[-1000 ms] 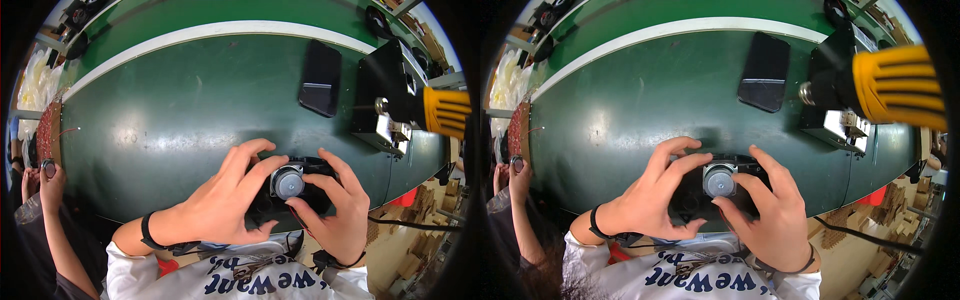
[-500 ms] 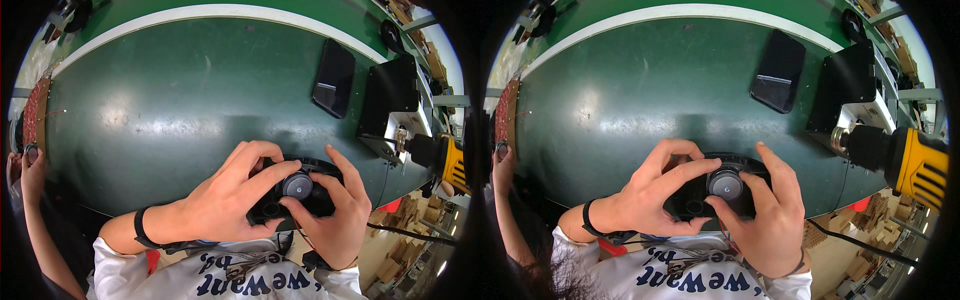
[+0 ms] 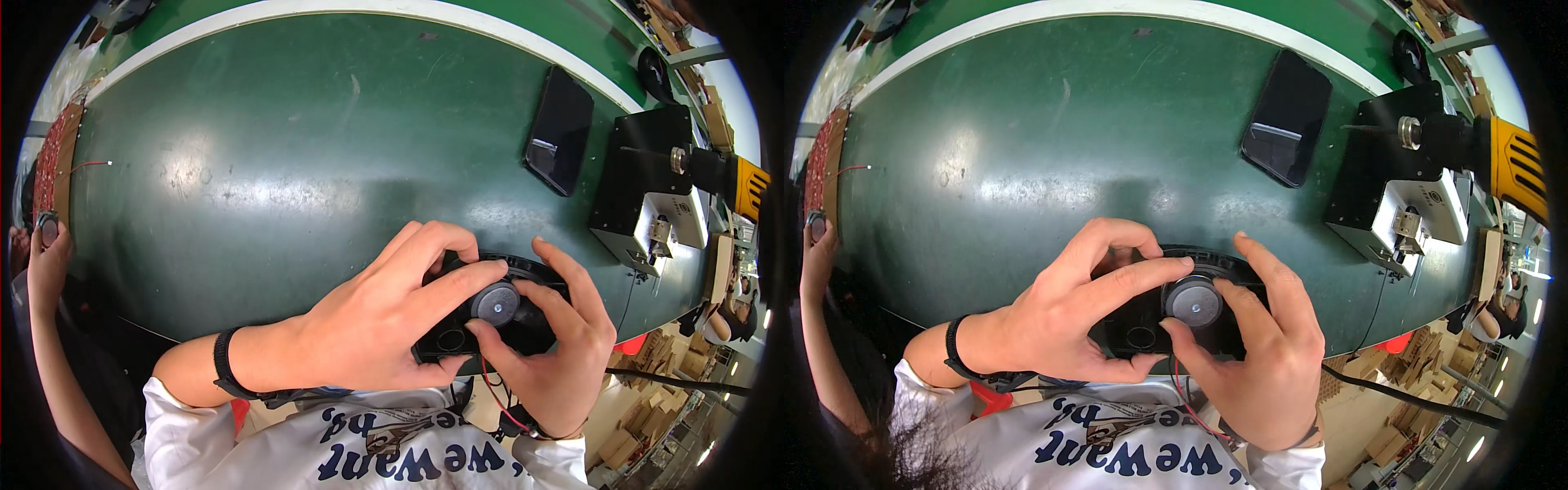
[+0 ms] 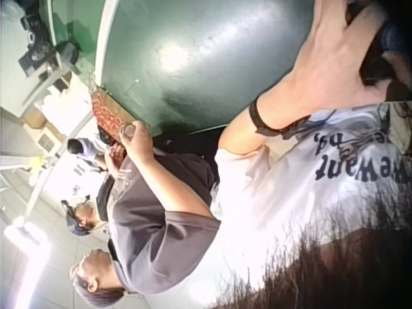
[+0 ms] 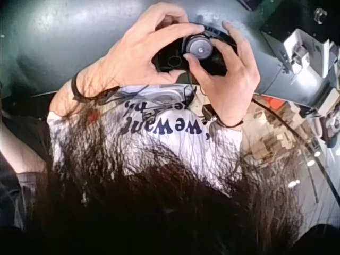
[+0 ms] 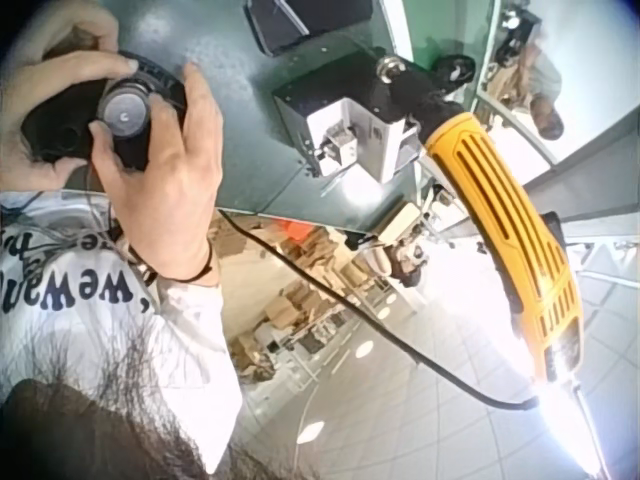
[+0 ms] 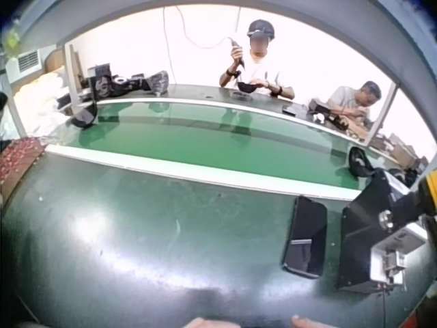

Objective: Assembling electronic components, specifically installing a speaker into a plastic housing using an electric screwdriver.

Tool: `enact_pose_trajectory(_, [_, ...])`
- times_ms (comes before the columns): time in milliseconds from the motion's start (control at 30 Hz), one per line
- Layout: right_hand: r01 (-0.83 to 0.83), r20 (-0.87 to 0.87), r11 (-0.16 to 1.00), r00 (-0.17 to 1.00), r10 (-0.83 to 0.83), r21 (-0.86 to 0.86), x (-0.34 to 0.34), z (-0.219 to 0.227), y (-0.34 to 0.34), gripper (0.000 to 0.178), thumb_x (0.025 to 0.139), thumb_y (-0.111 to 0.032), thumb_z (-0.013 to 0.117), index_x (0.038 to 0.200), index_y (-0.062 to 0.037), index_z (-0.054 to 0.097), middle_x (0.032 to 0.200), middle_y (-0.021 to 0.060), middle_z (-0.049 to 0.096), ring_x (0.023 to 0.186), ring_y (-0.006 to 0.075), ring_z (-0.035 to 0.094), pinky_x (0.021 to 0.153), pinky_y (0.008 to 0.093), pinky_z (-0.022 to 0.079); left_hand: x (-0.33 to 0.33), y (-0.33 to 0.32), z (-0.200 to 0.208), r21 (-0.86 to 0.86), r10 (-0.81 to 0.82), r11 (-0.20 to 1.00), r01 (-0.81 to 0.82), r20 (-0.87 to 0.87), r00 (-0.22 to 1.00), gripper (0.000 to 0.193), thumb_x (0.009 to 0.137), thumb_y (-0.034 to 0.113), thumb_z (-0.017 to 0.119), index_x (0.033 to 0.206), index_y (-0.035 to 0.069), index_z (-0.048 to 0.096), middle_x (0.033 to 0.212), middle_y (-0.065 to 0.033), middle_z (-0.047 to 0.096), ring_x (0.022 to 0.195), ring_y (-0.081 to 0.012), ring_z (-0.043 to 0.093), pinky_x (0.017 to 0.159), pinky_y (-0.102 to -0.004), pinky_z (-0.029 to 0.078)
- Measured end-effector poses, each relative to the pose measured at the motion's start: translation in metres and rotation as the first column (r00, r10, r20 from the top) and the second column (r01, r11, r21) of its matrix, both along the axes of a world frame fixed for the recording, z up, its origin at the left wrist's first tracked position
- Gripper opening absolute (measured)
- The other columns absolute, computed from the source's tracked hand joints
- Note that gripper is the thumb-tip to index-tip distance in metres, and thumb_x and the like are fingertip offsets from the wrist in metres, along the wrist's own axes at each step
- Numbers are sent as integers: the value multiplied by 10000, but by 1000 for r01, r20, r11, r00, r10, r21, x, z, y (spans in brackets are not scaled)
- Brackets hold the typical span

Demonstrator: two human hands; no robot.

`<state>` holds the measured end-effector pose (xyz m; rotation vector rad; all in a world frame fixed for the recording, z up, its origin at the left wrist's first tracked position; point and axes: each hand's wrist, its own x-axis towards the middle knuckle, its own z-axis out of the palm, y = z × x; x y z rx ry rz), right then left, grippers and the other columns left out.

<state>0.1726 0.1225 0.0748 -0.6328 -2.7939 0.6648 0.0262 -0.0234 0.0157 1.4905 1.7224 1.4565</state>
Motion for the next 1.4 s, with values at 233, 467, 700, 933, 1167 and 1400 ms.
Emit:
enact_pose_trajectory(233, [27,10,999,1000,-27,-19,0,2,-2,447,584,-101,908,983,19,748,1275,203,675,1046,341,723,879,401,590,0,0,1,3,2,1000,-2,1,1000,731,647,97,865,1337,11,637,1223,-161,495,912,-221,588,765,-320,543])
enact_pose_trajectory(467, [28,10,999,1000,-28,-31,1,1,-2,440,587,-98,909,980,18,748,1268,200,677,1031,335,724,873,396,591,0,1,1,9,9,1000,-9,-2,1000,725,645,97,864,1330,14,642,1206,-163,515,919,-225,597,768,-324,546])
enact_pose_trajectory(700, [10,-3,1000,1000,-10,-14,1,1,-1,441,590,-95,910,984,19,748,1267,199,676,1030,334,725,868,390,593,0,0,2,-4,7,1000,-7,-7,1000,732,643,105,870,1332,11,642,1202,-169,519,925,-237,607,762,-328,551])
enact_pose_trajectory(933, [-30,0,998,1000,30,-55,4,2,3,460,643,-143,933,1007,48,725,1286,231,645,1058,383,698,874,433,587,-2,1,2,-10,5,1000,-5,-28,1000,739,641,110,875,1335,10,642,1200,-167,520,913,-234,607,744,-321,549])
enact_pose_trajectory(1167, [33,-525,978,840,-138,-204,63,44,74,287,974,-169,569,1163,41,619,1333,256,603,1208,358,625,1081,450,440,-2,3,14,-58,-25,998,19,-99,995,727,627,139,872,1318,43,666,1217,-157,530,1027,-263,570,810,-355,534])
enact_pose_trajectory(1400, [-386,-840,770,423,-341,-507,-1,67,105,563,946,-262,566,1400,52,457,1299,244,553,1332,385,489,1175,488,327,-1,4,10,-53,-89,996,74,-357,930,488,653,167,837,1129,92,757,1344,-150,637,1290,-391,538,995,-454,460])
